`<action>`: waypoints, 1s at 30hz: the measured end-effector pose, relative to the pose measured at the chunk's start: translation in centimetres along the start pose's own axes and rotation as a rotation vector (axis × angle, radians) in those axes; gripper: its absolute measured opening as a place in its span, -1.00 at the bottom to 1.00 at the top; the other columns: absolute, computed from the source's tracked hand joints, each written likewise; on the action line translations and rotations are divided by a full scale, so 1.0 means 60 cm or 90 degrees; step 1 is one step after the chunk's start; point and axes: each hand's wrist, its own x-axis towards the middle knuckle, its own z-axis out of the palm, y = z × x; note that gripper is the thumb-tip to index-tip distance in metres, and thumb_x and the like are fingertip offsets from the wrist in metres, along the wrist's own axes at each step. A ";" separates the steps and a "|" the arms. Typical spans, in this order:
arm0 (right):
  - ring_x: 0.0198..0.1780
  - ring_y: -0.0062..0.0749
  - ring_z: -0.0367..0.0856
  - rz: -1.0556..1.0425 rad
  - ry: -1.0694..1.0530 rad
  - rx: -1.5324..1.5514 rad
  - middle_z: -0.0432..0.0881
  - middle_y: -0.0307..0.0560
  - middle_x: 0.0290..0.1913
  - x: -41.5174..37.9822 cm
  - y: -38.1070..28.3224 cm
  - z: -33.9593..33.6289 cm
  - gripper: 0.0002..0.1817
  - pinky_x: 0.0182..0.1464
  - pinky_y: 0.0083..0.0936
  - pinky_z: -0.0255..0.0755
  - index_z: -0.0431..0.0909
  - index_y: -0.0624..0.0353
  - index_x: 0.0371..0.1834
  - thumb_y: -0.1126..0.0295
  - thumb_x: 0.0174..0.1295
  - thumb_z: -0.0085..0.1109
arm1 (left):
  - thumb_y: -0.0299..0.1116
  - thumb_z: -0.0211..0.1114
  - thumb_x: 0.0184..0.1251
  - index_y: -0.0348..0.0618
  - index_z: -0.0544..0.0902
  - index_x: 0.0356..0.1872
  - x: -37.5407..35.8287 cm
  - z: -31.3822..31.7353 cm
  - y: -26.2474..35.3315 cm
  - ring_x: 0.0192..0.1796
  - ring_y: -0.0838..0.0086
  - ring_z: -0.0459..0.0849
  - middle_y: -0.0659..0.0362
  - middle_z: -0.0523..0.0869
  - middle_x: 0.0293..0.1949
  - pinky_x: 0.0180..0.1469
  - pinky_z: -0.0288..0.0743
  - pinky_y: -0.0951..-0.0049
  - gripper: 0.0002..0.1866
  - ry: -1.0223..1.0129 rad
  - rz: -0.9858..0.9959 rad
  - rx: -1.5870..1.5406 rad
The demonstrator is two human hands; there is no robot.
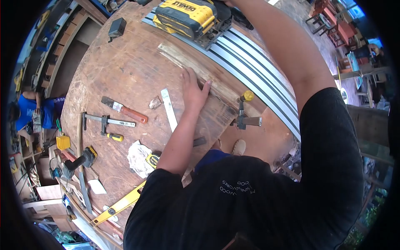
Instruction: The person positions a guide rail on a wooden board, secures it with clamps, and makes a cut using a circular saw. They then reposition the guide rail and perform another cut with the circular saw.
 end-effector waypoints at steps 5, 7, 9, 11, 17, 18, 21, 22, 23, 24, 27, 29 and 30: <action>-0.27 -0.38 0.59 0.013 -0.050 0.027 0.66 -0.04 -0.29 0.007 0.025 -0.009 -0.65 -0.20 -0.40 0.48 0.63 0.28 -0.20 0.17 0.16 0.23 | -0.15 0.29 0.22 -0.29 0.05 0.43 0.003 -0.004 -0.010 0.47 -0.16 0.01 -0.28 0.01 0.44 0.45 -0.01 0.13 -0.14 -0.026 -0.013 -0.027; -0.31 -0.41 0.59 0.005 -0.067 0.072 0.66 -0.08 -0.32 -0.009 0.036 -0.019 -0.72 -0.22 -0.44 0.48 0.64 0.25 -0.25 0.22 0.18 0.23 | -0.11 0.27 0.24 -0.35 0.01 0.43 0.005 -0.005 -0.010 0.46 -0.14 0.04 -0.33 -0.01 0.43 0.45 0.02 0.17 -0.11 -0.054 -0.018 -0.020; -0.31 -0.41 0.59 0.044 -0.091 0.108 0.66 -0.06 -0.32 -0.027 0.052 -0.031 -0.74 -0.22 -0.45 0.49 0.64 0.25 -0.25 0.25 0.19 0.23 | -0.11 0.27 0.24 -0.34 0.00 0.44 0.005 -0.007 -0.015 0.46 -0.14 0.05 -0.32 -0.01 0.43 0.44 0.03 0.17 -0.11 -0.055 -0.018 -0.019; -0.31 -0.42 0.59 0.057 -0.085 0.063 0.66 -0.06 -0.32 -0.052 0.072 -0.053 -0.72 -0.22 -0.44 0.50 0.64 0.22 -0.22 0.22 0.19 0.24 | -0.11 0.26 0.25 -0.32 -0.01 0.44 0.003 -0.008 -0.018 0.45 -0.14 0.06 -0.31 -0.01 0.43 0.44 0.04 0.18 -0.11 -0.058 -0.017 -0.019; -0.29 -0.62 0.64 0.100 -0.084 0.073 0.67 -0.17 -0.23 -0.181 0.096 -0.089 -0.52 -0.23 -0.65 0.56 0.54 0.31 -0.02 0.11 0.20 0.27 | -0.10 0.28 0.24 -0.29 -0.03 0.45 0.004 -0.014 -0.023 0.47 -0.05 0.07 -0.26 -0.01 0.45 0.44 0.07 0.22 -0.09 -0.048 -0.015 -0.022; -0.30 -0.62 0.64 0.108 -0.074 0.068 0.67 -0.18 -0.23 -0.204 0.096 -0.096 -0.53 -0.23 -0.65 0.55 0.54 0.30 -0.02 0.11 0.20 0.27 | -0.12 0.31 0.21 -0.30 -0.03 0.45 0.004 -0.012 -0.022 0.46 -0.04 0.08 -0.23 -0.02 0.45 0.44 0.06 0.21 -0.07 -0.043 -0.024 -0.036; -0.33 -0.61 0.59 0.110 -0.055 0.116 0.65 -0.15 -0.27 -0.252 0.136 -0.126 -0.57 -0.29 -0.64 0.51 0.56 0.33 -0.12 0.17 0.15 0.33 | -0.12 0.32 0.19 -0.32 0.00 0.44 -0.005 -0.012 -0.014 0.45 -0.04 0.11 -0.21 0.04 0.45 0.45 0.03 0.20 -0.07 -0.015 -0.052 -0.052; -0.30 -0.61 0.58 0.119 -0.050 0.084 0.65 -0.17 -0.26 -0.272 0.136 -0.136 -0.59 -0.25 -0.64 0.48 0.56 0.32 -0.10 0.19 0.16 0.32 | -0.14 0.31 0.21 -0.30 0.03 0.44 -0.008 -0.007 -0.015 0.45 -0.01 0.13 -0.19 0.07 0.44 0.44 0.05 0.21 -0.11 -0.017 -0.049 -0.049; -0.28 -0.61 0.57 0.113 -0.044 0.094 0.65 -0.17 -0.25 -0.290 0.138 -0.141 -0.59 -0.21 -0.63 0.48 0.56 0.31 -0.09 0.19 0.16 0.32 | -0.16 0.31 0.22 -0.28 0.07 0.43 -0.013 -0.005 -0.016 0.45 0.02 0.15 -0.18 0.10 0.44 0.44 0.07 0.22 -0.14 -0.019 -0.048 -0.047; -0.25 -0.61 0.57 0.107 -0.038 0.105 0.65 -0.18 -0.24 -0.306 0.143 -0.144 -0.60 -0.18 -0.62 0.47 0.56 0.30 -0.08 0.20 0.17 0.31 | -0.16 0.31 0.22 -0.28 0.07 0.43 -0.019 -0.009 -0.015 0.45 0.02 0.15 -0.18 0.10 0.44 0.44 0.07 0.22 -0.14 -0.007 -0.059 -0.047; -0.24 -0.57 0.58 0.090 -0.049 0.129 0.65 -0.17 -0.21 -0.347 0.140 -0.152 -0.65 -0.14 -0.60 0.47 0.56 0.31 -0.07 0.28 0.20 0.28 | -0.21 0.29 0.23 -0.22 0.23 0.38 -0.047 -0.027 -0.010 0.43 0.02 0.18 -0.14 0.19 0.41 0.43 0.08 0.18 -0.28 -0.023 -0.046 -0.053; -0.24 -0.56 0.59 0.086 -0.076 0.119 0.65 -0.16 -0.21 -0.356 0.152 -0.164 -0.67 -0.15 -0.59 0.48 0.55 0.32 -0.07 0.30 0.21 0.26 | -0.24 0.27 0.25 -0.15 0.39 0.29 -0.075 -0.040 -0.010 0.43 0.02 0.20 -0.12 0.23 0.40 0.42 0.09 0.14 -0.43 -0.037 0.027 -0.045; -0.24 -0.55 0.60 0.093 -0.094 0.109 0.65 -0.15 -0.21 -0.355 0.158 -0.170 -0.68 -0.15 -0.57 0.49 0.55 0.32 -0.07 0.32 0.22 0.25 | -0.24 0.27 0.25 -0.15 0.39 0.29 -0.091 -0.050 -0.002 0.43 0.02 0.20 -0.12 0.23 0.40 0.42 0.09 0.14 -0.43 -0.029 0.021 -0.041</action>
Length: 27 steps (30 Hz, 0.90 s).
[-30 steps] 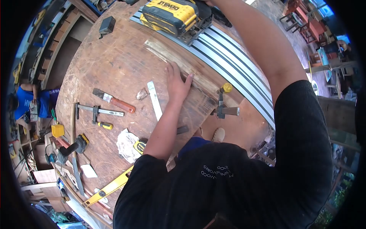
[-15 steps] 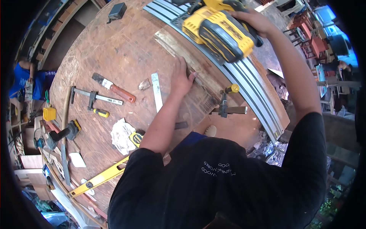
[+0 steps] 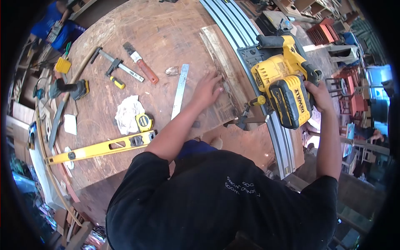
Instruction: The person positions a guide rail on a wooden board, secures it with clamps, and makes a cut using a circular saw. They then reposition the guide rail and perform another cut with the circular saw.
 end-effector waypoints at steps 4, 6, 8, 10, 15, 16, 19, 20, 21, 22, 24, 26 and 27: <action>-0.29 -0.51 0.63 -0.023 0.038 0.037 0.67 -0.11 -0.24 -0.009 0.003 0.008 -0.72 -0.20 -0.57 0.51 0.55 0.33 -0.08 0.40 0.20 0.23 | -0.30 0.26 0.21 -0.07 0.50 0.19 -0.098 -0.024 0.039 0.39 -0.02 0.24 -0.12 0.34 0.33 0.41 0.12 0.15 -0.53 0.048 -0.010 -0.018; -0.26 -0.52 0.64 -0.014 0.041 0.028 0.67 -0.11 -0.23 -0.013 -0.001 0.006 -0.72 -0.20 -0.58 0.51 0.55 0.32 -0.07 0.41 0.20 0.24 | -0.31 0.28 0.20 -0.07 0.50 0.18 -0.154 -0.040 0.052 0.39 -0.02 0.25 -0.11 0.35 0.32 0.40 0.14 0.16 -0.53 0.069 -0.026 -0.003; -0.24 -0.53 0.64 -0.026 0.031 0.008 0.67 -0.12 -0.21 -0.013 -0.009 -0.001 -0.72 -0.18 -0.60 0.50 0.54 0.31 -0.06 0.41 0.21 0.24 | -0.33 0.28 0.20 -0.09 0.51 0.16 -0.216 -0.072 0.065 0.37 -0.01 0.28 -0.11 0.33 0.33 0.38 0.19 0.18 -0.54 0.068 -0.095 -0.006; -0.26 -0.53 0.64 -0.029 -0.010 0.034 0.68 -0.11 -0.20 -0.022 -0.017 -0.010 -0.73 -0.19 -0.62 0.51 0.55 0.31 -0.06 0.40 0.22 0.23 | -0.34 0.28 0.21 -0.09 0.51 0.16 -0.287 -0.086 0.055 0.37 0.00 0.29 -0.10 0.32 0.34 0.36 0.21 0.19 -0.55 0.107 -0.130 0.025; -0.31 -0.51 0.66 -0.074 -0.022 0.008 0.69 -0.08 -0.23 -0.046 -0.055 -0.033 -0.71 -0.25 -0.61 0.51 0.55 0.33 -0.10 0.39 0.17 0.28 | -0.36 0.26 0.22 -0.09 0.52 0.16 -0.431 -0.109 0.074 0.36 0.00 0.31 -0.09 0.30 0.35 0.36 0.22 0.22 -0.56 0.219 -0.212 0.072; -0.32 -0.52 0.65 -0.080 -0.022 -0.018 0.69 -0.08 -0.23 -0.048 -0.060 -0.044 -0.70 -0.25 -0.61 0.51 0.56 0.33 -0.09 0.38 0.18 0.27 | -0.37 0.26 0.23 -0.09 0.51 0.17 -0.450 -0.112 0.086 0.36 0.01 0.30 -0.09 0.30 0.36 0.36 0.22 0.22 -0.56 0.236 -0.236 0.054; -0.32 -0.57 0.64 -0.088 -0.010 -0.059 0.68 -0.13 -0.25 -0.074 -0.091 -0.046 -0.72 -0.24 -0.64 0.49 0.56 0.31 -0.07 0.35 0.23 0.23 | -0.37 0.25 0.24 -0.08 0.49 0.19 -0.495 -0.096 0.096 0.38 0.02 0.27 -0.07 0.28 0.37 0.36 0.21 0.22 -0.54 0.266 -0.277 0.019; -0.32 -0.59 0.63 -0.096 -0.021 -0.075 0.68 -0.14 -0.25 -0.074 -0.103 -0.052 -0.72 -0.24 -0.64 0.49 0.56 0.30 -0.07 0.34 0.25 0.21 | -0.37 0.25 0.24 -0.07 0.49 0.20 -0.504 -0.092 0.095 0.38 0.03 0.27 -0.06 0.29 0.37 0.37 0.20 0.21 -0.54 0.268 -0.280 0.017; -0.33 -0.60 0.63 -0.101 -0.029 -0.089 0.68 -0.15 -0.25 -0.069 -0.110 -0.059 -0.73 -0.25 -0.65 0.50 0.56 0.30 -0.07 0.34 0.26 0.19 | -0.37 0.25 0.24 -0.07 0.49 0.20 -0.510 -0.090 0.087 0.39 0.04 0.27 -0.05 0.29 0.37 0.37 0.20 0.21 -0.54 0.268 -0.280 0.015; -0.35 -0.62 0.64 -0.115 -0.028 -0.116 0.68 -0.17 -0.26 -0.069 -0.131 -0.064 -0.72 -0.28 -0.67 0.50 0.56 0.30 -0.07 0.32 0.28 0.17 | -0.37 0.25 0.24 -0.07 0.50 0.19 -0.510 -0.091 0.089 0.38 0.04 0.27 -0.04 0.29 0.37 0.37 0.19 0.21 -0.55 0.273 -0.273 0.013; -0.38 -0.63 0.65 -0.124 -0.007 -0.135 0.69 -0.17 -0.28 -0.065 -0.174 -0.066 -0.72 -0.34 -0.69 0.50 0.56 0.30 -0.08 0.30 0.29 0.17 | -0.37 0.25 0.24 -0.07 0.50 0.19 -0.499 -0.102 0.086 0.38 0.04 0.27 -0.04 0.29 0.37 0.37 0.19 0.20 -0.55 0.270 -0.252 0.002; -0.38 -0.63 0.65 -0.150 -0.002 -0.164 0.69 -0.17 -0.29 -0.067 -0.226 -0.041 -0.72 -0.36 -0.69 0.49 0.56 0.28 -0.07 0.29 0.29 0.16 | -0.38 0.25 0.24 -0.08 0.51 0.17 -0.480 -0.119 0.073 0.38 0.03 0.27 -0.04 0.30 0.37 0.37 0.19 0.20 -0.57 0.270 -0.228 -0.022; -0.37 -0.62 0.64 -0.159 0.011 -0.209 0.69 -0.15 -0.28 -0.062 -0.250 -0.031 -0.71 -0.34 -0.68 0.49 0.56 0.28 -0.07 0.28 0.29 0.16 | -0.38 0.25 0.24 -0.08 0.51 0.17 -0.470 -0.129 0.062 0.38 0.03 0.27 -0.04 0.30 0.37 0.37 0.19 0.20 -0.57 0.266 -0.224 -0.029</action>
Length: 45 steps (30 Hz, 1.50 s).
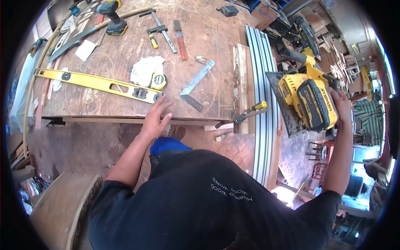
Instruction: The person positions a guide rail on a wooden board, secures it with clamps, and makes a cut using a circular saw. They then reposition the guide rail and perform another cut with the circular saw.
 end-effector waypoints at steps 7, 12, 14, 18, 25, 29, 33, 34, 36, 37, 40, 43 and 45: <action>-0.33 -0.61 0.65 -0.019 -0.003 -0.047 0.69 -0.12 -0.24 0.104 -0.161 0.132 -0.66 -0.27 -0.66 0.51 0.55 0.33 -0.05 0.27 0.27 0.20 | -0.46 0.22 0.21 -0.16 0.52 0.16 0.114 -0.087 -0.056 0.35 0.06 0.35 -0.08 0.36 0.32 0.34 0.24 0.25 -0.56 0.020 0.051 -0.141; -0.27 -0.59 0.66 -0.007 -0.046 0.070 0.69 -0.09 -0.20 0.220 -0.224 0.277 -0.66 -0.22 -0.64 0.52 0.55 0.32 0.01 0.29 0.29 0.17 | -0.46 0.21 0.21 -0.18 0.52 0.15 0.157 -0.180 -0.117 0.33 0.09 0.38 -0.07 0.41 0.29 0.34 0.23 0.23 -0.57 0.078 0.054 -0.161; -0.22 -0.55 0.67 0.026 -0.046 0.086 0.69 -0.07 -0.16 0.272 -0.232 0.338 -0.66 -0.19 -0.62 0.53 0.54 0.31 0.05 0.31 0.31 0.14 | -0.45 0.20 0.21 -0.21 0.52 0.15 0.163 -0.209 -0.137 0.34 0.09 0.37 -0.07 0.43 0.27 0.35 0.21 0.21 -0.57 0.112 0.014 -0.152; -0.24 -0.51 0.67 0.010 -0.084 0.209 0.69 -0.04 -0.17 0.343 -0.224 0.469 -0.69 -0.19 -0.59 0.54 0.56 0.34 -0.03 0.33 0.28 0.18 | -0.46 0.18 0.23 -0.25 0.52 0.13 0.156 -0.249 -0.172 0.33 0.07 0.38 -0.12 0.44 0.25 0.33 0.24 0.20 -0.59 0.135 -0.029 -0.183; -0.29 -0.44 0.65 0.032 -0.033 0.229 0.68 0.00 -0.23 0.425 -0.155 0.646 -0.65 -0.23 -0.51 0.55 0.53 0.41 -0.10 0.30 0.24 0.24 | -0.49 0.14 0.28 -0.28 0.50 0.14 0.143 -0.287 -0.205 0.31 0.15 0.41 -0.10 0.41 0.28 0.27 0.32 0.27 -0.62 0.144 -0.075 -0.178; -0.26 -0.33 0.66 0.018 0.039 0.257 0.68 0.08 -0.19 0.454 -0.102 0.716 -0.59 -0.21 -0.43 0.52 0.54 0.41 -0.07 0.28 0.16 0.29 | -0.49 0.13 0.30 -0.29 0.46 0.17 0.161 -0.283 -0.208 0.27 0.19 0.45 -0.07 0.41 0.28 0.27 0.32 0.27 -0.60 0.123 -0.083 -0.206; -0.17 -0.26 0.66 0.012 0.023 0.293 0.67 0.13 -0.14 0.439 -0.125 0.739 -0.50 -0.12 -0.38 0.51 0.51 0.40 0.01 0.18 0.18 0.28 | -0.46 0.16 0.29 -0.29 0.47 0.16 0.207 -0.262 -0.210 0.23 0.21 0.49 -0.05 0.42 0.28 0.26 0.34 0.27 -0.60 0.060 -0.039 -0.197; -0.14 -0.22 0.66 -0.005 0.021 0.293 0.67 0.14 -0.13 0.432 -0.133 0.739 -0.49 -0.07 -0.37 0.50 0.51 0.40 0.01 0.15 0.19 0.27 | -0.45 0.17 0.29 -0.29 0.48 0.16 0.221 -0.254 -0.207 0.23 0.21 0.49 -0.05 0.42 0.27 0.25 0.34 0.27 -0.60 0.041 -0.015 -0.191; -0.04 -0.12 0.64 0.020 0.091 0.137 0.66 0.17 -0.09 0.381 -0.176 0.720 -0.46 0.02 -0.33 0.46 0.49 0.40 0.03 0.10 0.21 0.25 | -0.45 0.18 0.29 -0.29 0.49 0.15 0.254 -0.236 -0.188 0.23 0.21 0.49 -0.05 0.44 0.26 0.25 0.34 0.27 -0.60 0.001 0.003 -0.209; 0.01 -0.04 0.62 -0.013 0.106 0.165 0.65 0.19 -0.06 0.364 -0.171 0.722 -0.43 0.08 -0.29 0.42 0.45 0.38 0.10 0.09 0.22 0.23 | -0.45 0.18 0.28 -0.29 0.50 0.14 0.272 -0.223 -0.175 0.22 0.21 0.49 -0.05 0.46 0.24 0.25 0.34 0.27 -0.61 -0.019 0.019 -0.233; 0.41 0.04 0.16 -0.208 0.194 0.054 0.17 0.25 0.38 0.259 -0.126 0.739 -0.30 0.38 -0.22 0.14 0.26 0.23 0.31 0.10 0.17 0.23 | -0.45 0.20 0.27 -0.28 0.51 0.13 0.291 -0.184 -0.161 0.22 0.21 0.50 -0.04 0.52 0.18 0.26 0.33 0.28 -0.61 -0.095 0.044 -0.200; 0.33 0.06 0.29 -0.347 0.088 0.022 0.32 0.24 0.29 0.106 -0.046 0.741 -0.34 0.33 -0.26 0.21 0.28 0.23 0.29 0.19 0.17 0.27 | -0.46 0.21 0.26 -0.28 0.51 0.13 0.276 -0.151 -0.126 0.22 0.21 0.50 -0.04 0.55 0.14 0.27 0.32 0.29 -0.60 -0.167 0.078 -0.175; 0.29 0.06 0.33 -0.263 -0.095 0.057 0.36 0.23 0.24 0.004 0.013 0.717 -0.33 0.31 -0.20 0.23 0.28 0.20 0.29 0.14 0.16 0.26 | -0.47 0.22 0.24 -0.28 0.51 0.12 0.256 -0.133 -0.094 0.23 0.17 0.49 -0.05 0.55 0.15 0.27 0.31 0.31 -0.60 -0.233 0.113 -0.134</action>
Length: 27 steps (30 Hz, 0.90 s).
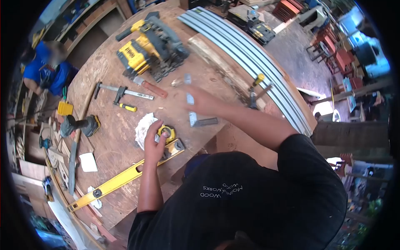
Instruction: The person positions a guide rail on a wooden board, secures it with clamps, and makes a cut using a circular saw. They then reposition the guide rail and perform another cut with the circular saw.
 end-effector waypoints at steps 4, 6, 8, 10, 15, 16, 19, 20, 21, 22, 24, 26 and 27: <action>0.19 0.00 0.46 0.124 -0.088 -0.003 0.48 0.21 0.14 -0.221 0.026 -0.060 -0.44 0.24 -0.24 0.32 0.38 0.21 0.20 0.14 0.22 0.21 | -0.47 0.25 0.21 -0.22 0.53 0.11 -0.024 0.080 0.045 0.24 0.13 0.47 -0.07 0.52 0.17 0.28 0.31 0.29 -0.60 -0.075 0.027 0.032; 0.14 -0.06 0.51 0.195 -0.074 0.090 0.53 0.16 0.08 -0.332 0.040 -0.102 -0.45 0.19 -0.27 0.37 0.40 0.21 0.19 0.12 0.22 0.20 | -0.47 0.25 0.21 -0.21 0.53 0.11 -0.041 0.130 0.073 0.24 0.12 0.47 -0.08 0.52 0.17 0.28 0.31 0.29 -0.60 -0.109 0.035 0.045; 0.08 -0.12 0.56 0.264 -0.059 0.186 0.59 0.11 0.02 -0.435 0.050 -0.148 -0.47 0.14 -0.30 0.41 0.42 0.20 0.17 0.11 0.23 0.19 | -0.46 0.25 0.20 -0.20 0.53 0.11 -0.060 0.181 0.111 0.25 0.10 0.47 -0.09 0.51 0.18 0.28 0.31 0.27 -0.59 -0.155 0.050 0.069; 0.00 -0.23 0.61 0.219 0.091 0.165 0.65 0.04 -0.08 -0.529 0.055 -0.196 -0.53 0.05 -0.35 0.47 0.48 0.19 0.12 0.13 0.24 0.18 | -0.44 0.26 0.20 -0.20 0.53 0.11 -0.080 0.234 0.143 0.25 0.09 0.47 -0.09 0.51 0.18 0.28 0.31 0.27 -0.59 -0.188 0.075 0.083; 0.04 -0.19 0.59 0.340 0.377 -0.101 0.63 0.06 -0.01 -0.671 0.127 -0.313 -0.61 0.09 -0.33 0.44 0.58 0.20 0.01 0.17 0.22 0.19 | -0.37 0.27 0.23 -0.18 0.52 0.13 -0.124 0.339 0.212 0.26 0.05 0.45 -0.09 0.50 0.19 0.29 0.31 0.25 -0.58 -0.291 0.148 0.120; 0.11 -0.11 0.54 0.352 0.432 -0.199 0.59 0.07 0.07 -0.685 0.149 -0.336 -0.57 0.13 -0.28 0.41 0.54 0.19 0.06 0.17 0.19 0.21 | -0.33 0.26 0.24 -0.17 0.52 0.13 -0.130 0.350 0.223 0.26 0.04 0.45 -0.09 0.49 0.20 0.28 0.32 0.24 -0.58 -0.312 0.151 0.135; 0.22 -0.05 0.44 0.479 0.455 -0.417 0.48 0.05 0.22 -0.714 0.204 -0.402 -0.49 0.20 -0.17 0.33 0.47 0.18 0.13 0.09 0.20 0.17 | -0.30 0.26 0.25 -0.14 0.52 0.14 -0.140 0.375 0.251 0.25 0.05 0.46 -0.09 0.49 0.19 0.25 0.36 0.24 -0.58 -0.349 0.163 0.163; 0.24 -0.04 0.41 0.524 0.431 -0.482 0.44 0.07 0.25 -0.722 0.213 -0.418 -0.48 0.24 -0.13 0.29 0.45 0.18 0.14 0.07 0.21 0.14 | -0.30 0.26 0.25 -0.14 0.52 0.14 -0.139 0.385 0.253 0.25 0.05 0.46 -0.09 0.49 0.19 0.25 0.36 0.24 -0.58 -0.341 0.160 0.169; 0.24 -0.04 0.41 0.512 0.429 -0.479 0.44 0.07 0.25 -0.733 0.229 -0.428 -0.48 0.24 -0.13 0.29 0.45 0.18 0.14 0.07 0.21 0.14 | -0.29 0.27 0.25 -0.15 0.52 0.14 -0.134 0.398 0.248 0.25 0.08 0.47 -0.08 0.49 0.18 0.25 0.37 0.26 -0.57 -0.367 0.134 0.122; 0.27 -0.04 0.38 0.557 0.403 -0.491 0.42 0.09 0.26 -0.740 0.251 -0.435 -0.44 0.28 -0.14 0.25 0.43 0.19 0.18 0.04 0.21 0.12 | -0.29 0.27 0.25 -0.15 0.52 0.14 -0.125 0.412 0.240 0.25 0.10 0.48 -0.07 0.50 0.17 0.24 0.37 0.27 -0.57 -0.388 0.107 0.073; 0.30 -0.03 0.34 0.586 0.368 -0.506 0.41 0.12 0.26 -0.723 0.264 -0.439 -0.40 0.33 -0.15 0.21 0.40 0.19 0.22 0.01 0.22 0.10 | -0.33 0.25 0.32 -0.25 0.38 0.27 -0.106 0.460 0.215 0.18 0.28 0.54 -0.05 0.52 0.15 0.21 0.41 0.33 -0.48 -0.422 0.015 -0.051; 0.38 0.12 0.20 0.541 0.382 -0.555 0.28 0.30 0.34 -0.716 0.245 -0.426 -0.29 0.39 0.06 0.00 0.35 0.25 0.22 -0.07 0.16 0.17 | -0.34 0.23 0.34 -0.19 0.24 0.37 -0.066 0.529 0.187 0.23 0.29 0.49 -0.08 0.48 0.19 0.22 0.41 0.32 -0.40 -0.465 -0.066 -0.142; 0.41 0.14 0.14 0.491 0.358 -0.558 0.22 0.30 0.36 -0.709 0.234 -0.413 -0.22 0.41 0.08 -0.04 0.29 0.24 0.28 -0.08 0.13 0.21 | -0.32 0.21 0.36 -0.20 0.23 0.37 -0.044 0.566 0.185 0.22 0.31 0.49 -0.06 0.48 0.18 0.21 0.41 0.32 -0.40 -0.448 -0.127 -0.197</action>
